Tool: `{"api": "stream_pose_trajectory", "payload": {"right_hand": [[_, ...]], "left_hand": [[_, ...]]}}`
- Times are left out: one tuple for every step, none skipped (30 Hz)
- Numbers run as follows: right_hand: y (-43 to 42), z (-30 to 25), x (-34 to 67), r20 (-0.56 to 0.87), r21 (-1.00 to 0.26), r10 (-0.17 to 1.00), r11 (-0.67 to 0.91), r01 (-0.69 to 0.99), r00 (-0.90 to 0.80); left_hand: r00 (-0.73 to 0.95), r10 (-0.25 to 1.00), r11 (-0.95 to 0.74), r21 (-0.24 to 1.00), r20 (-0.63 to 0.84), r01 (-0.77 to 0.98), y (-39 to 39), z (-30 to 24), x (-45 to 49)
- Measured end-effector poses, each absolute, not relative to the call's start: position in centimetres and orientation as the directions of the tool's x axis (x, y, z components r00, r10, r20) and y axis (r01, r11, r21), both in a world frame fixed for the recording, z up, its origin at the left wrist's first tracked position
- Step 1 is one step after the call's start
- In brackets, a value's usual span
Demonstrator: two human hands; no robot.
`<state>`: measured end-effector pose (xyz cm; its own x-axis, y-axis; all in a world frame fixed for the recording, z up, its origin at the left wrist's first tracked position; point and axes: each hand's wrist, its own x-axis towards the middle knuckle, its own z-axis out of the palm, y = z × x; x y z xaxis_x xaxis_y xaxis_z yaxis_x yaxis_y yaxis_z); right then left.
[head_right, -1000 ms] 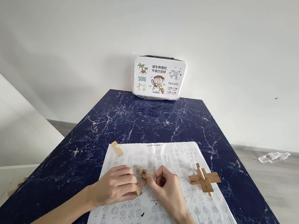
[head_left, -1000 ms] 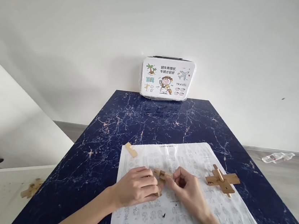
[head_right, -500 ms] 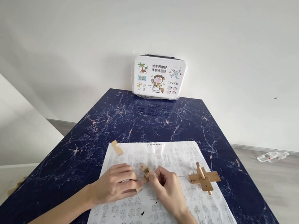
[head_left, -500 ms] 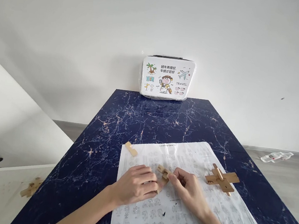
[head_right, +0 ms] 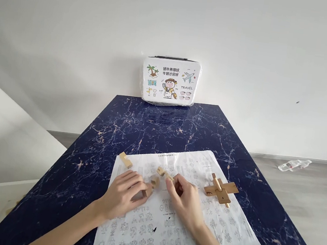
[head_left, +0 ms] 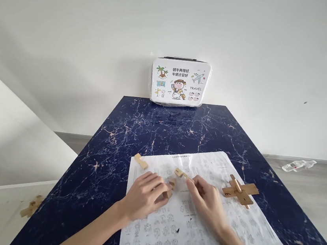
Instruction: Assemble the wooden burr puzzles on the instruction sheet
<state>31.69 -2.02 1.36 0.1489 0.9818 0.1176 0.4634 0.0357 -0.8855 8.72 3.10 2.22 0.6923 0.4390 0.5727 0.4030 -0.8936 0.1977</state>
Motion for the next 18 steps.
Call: {"api": "stream_pose_trajectory", "payload": {"right_hand": [[-2.0,1.2,31.6,0.152,-0.859,0.977,0.057,0.509,0.147],[-2.1,1.1,31.6,0.183,-0.831,0.973,0.076,0.551,0.141],[-2.1,0.9,31.5,0.212,-0.801,0.968,0.092,0.592,0.135],[-2.2,0.8,31.4,0.239,-0.768,0.963,0.107,0.632,0.127],[-2.2,0.6,31.3,0.264,-0.732,0.958,0.122,0.670,0.115],[-2.3,0.4,31.3,0.285,-0.697,0.954,0.138,0.704,0.096],[-2.3,0.2,31.2,0.305,-0.663,0.950,0.157,0.732,0.072],[-2.4,0.1,31.1,0.321,-0.633,0.946,0.180,0.753,0.043],[-2.4,0.0,31.1,0.335,-0.607,0.942,0.207,0.767,0.010],[-2.4,0.0,31.1,0.349,-0.585,0.937,0.237,0.775,-0.024],[-2.4,0.0,31.1,0.362,-0.566,0.930,0.267,0.780,-0.056],[-2.4,0.1,31.1,0.372,-0.549,0.924,0.296,0.782,-0.088],[-2.4,0.2,31.1,0.375,-0.538,0.919,0.324,0.778,-0.123],[-2.3,0.2,31.2,0.374,-0.531,0.914,0.351,0.771,-0.159],[-2.3,0.3,31.2,0.370,-0.530,0.909,0.378,0.759,-0.194],[-2.3,0.4,31.3,0.365,-0.533,0.903,0.402,0.744,-0.227],[-2.3,0.4,31.3,0.359,-0.539,0.896,0.426,0.727,-0.259],[-2.3,0.4,31.4,0.356,-0.545,0.889,0.449,0.708,-0.289]], "left_hand": [[0.665,0.486,-0.868,0.227,0.568,0.441,3.2,2.1,8.7],[0.638,0.531,-0.841,0.256,0.558,0.476,3.2,2.1,8.6],[0.614,0.571,-0.814,0.280,0.546,0.509,3.3,2.0,8.6],[0.593,0.603,-0.790,0.295,0.533,0.538,3.4,1.9,8.6],[0.577,0.627,-0.769,0.301,0.523,0.564,3.4,1.8,8.6],[0.569,0.642,-0.755,0.299,0.514,0.583,3.4,1.7,8.6],[0.565,0.651,-0.747,0.296,0.507,0.595,3.5,1.7,8.6],[0.567,0.655,-0.744,0.297,0.499,0.598,3.5,1.6,8.6],[0.572,0.657,-0.744,0.303,0.491,0.596,3.5,1.6,8.6],[0.578,0.659,-0.745,0.314,0.481,0.588,3.4,1.5,8.6],[0.586,0.660,-0.747,0.332,0.470,0.575,3.4,1.5,8.6],[0.596,0.658,-0.751,0.354,0.460,0.557,3.3,1.5,8.6],[0.603,0.655,-0.756,0.377,0.456,0.535,3.3,1.6,8.6],[0.604,0.650,-0.760,0.396,0.461,0.515,3.2,1.6,8.6],[0.599,0.647,-0.763,0.409,0.472,0.501,3.2,1.7,8.6],[0.590,0.645,-0.764,0.412,0.485,0.497,3.2,1.9,8.6],[0.579,0.645,-0.764,0.408,0.499,0.500,3.2,2.0,8.6],[0.569,0.647,-0.762,0.400,0.508,0.509,3.2,2.2,8.6]]}}
